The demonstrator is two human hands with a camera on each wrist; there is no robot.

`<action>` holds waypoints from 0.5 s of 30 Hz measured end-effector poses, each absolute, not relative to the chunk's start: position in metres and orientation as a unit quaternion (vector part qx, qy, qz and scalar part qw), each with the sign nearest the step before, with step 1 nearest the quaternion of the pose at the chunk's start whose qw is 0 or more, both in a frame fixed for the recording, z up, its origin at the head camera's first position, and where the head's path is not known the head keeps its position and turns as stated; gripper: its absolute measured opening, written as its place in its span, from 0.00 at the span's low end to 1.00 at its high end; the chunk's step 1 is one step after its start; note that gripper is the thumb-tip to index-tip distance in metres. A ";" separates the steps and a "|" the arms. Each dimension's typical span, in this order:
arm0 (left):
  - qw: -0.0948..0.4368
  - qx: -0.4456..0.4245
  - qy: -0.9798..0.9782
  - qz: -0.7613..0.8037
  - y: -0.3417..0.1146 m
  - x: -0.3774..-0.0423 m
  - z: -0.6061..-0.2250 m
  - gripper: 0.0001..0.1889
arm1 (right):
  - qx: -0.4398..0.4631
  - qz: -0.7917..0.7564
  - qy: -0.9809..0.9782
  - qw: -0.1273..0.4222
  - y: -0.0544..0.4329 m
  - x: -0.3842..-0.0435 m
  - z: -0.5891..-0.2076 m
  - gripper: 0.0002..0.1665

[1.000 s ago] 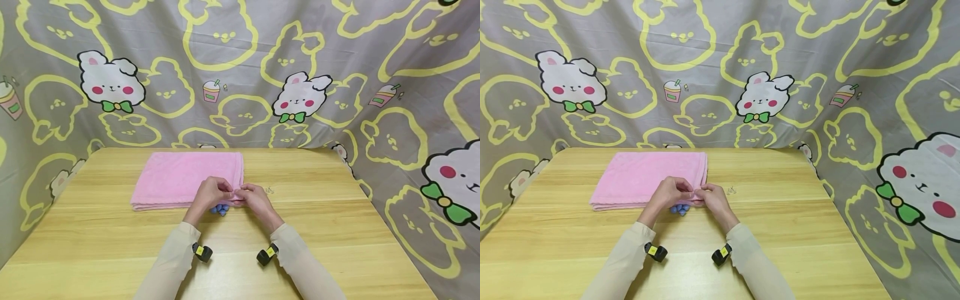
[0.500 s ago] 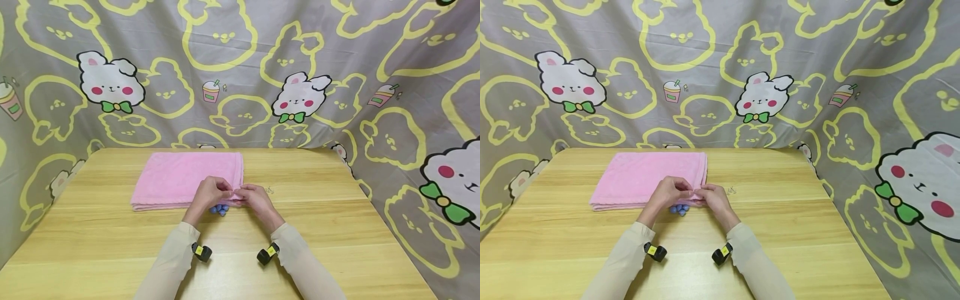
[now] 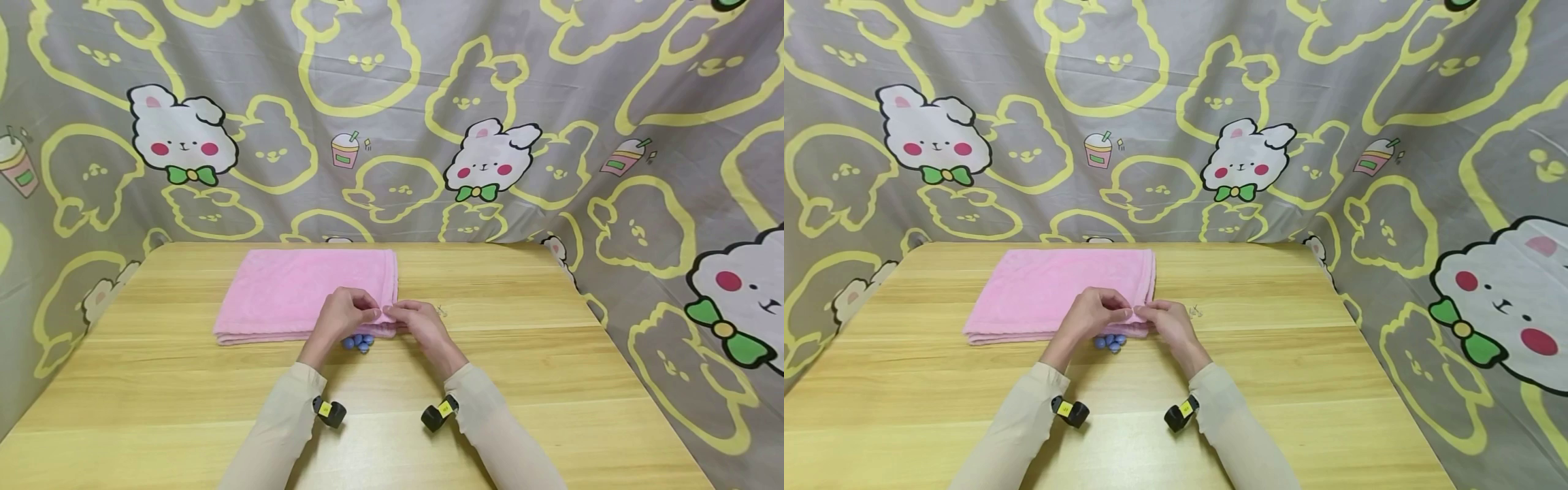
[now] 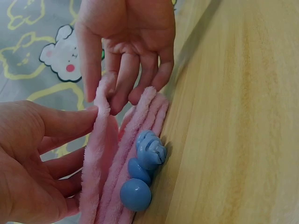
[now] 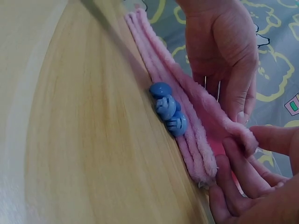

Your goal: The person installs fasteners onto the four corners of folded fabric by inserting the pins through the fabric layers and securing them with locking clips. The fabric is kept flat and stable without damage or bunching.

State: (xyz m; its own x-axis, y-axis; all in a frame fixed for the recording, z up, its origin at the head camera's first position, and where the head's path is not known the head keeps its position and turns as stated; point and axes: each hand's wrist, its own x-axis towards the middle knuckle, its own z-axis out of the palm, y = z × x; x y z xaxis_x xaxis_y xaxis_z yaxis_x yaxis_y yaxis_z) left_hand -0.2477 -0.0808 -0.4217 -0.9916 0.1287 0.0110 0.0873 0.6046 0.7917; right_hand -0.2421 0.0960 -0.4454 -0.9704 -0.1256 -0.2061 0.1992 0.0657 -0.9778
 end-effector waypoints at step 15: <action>0.054 0.072 0.901 0.425 -0.090 -0.248 -0.417 0.02 | 0.036 -0.655 0.748 0.104 0.096 -0.242 -0.447 0.15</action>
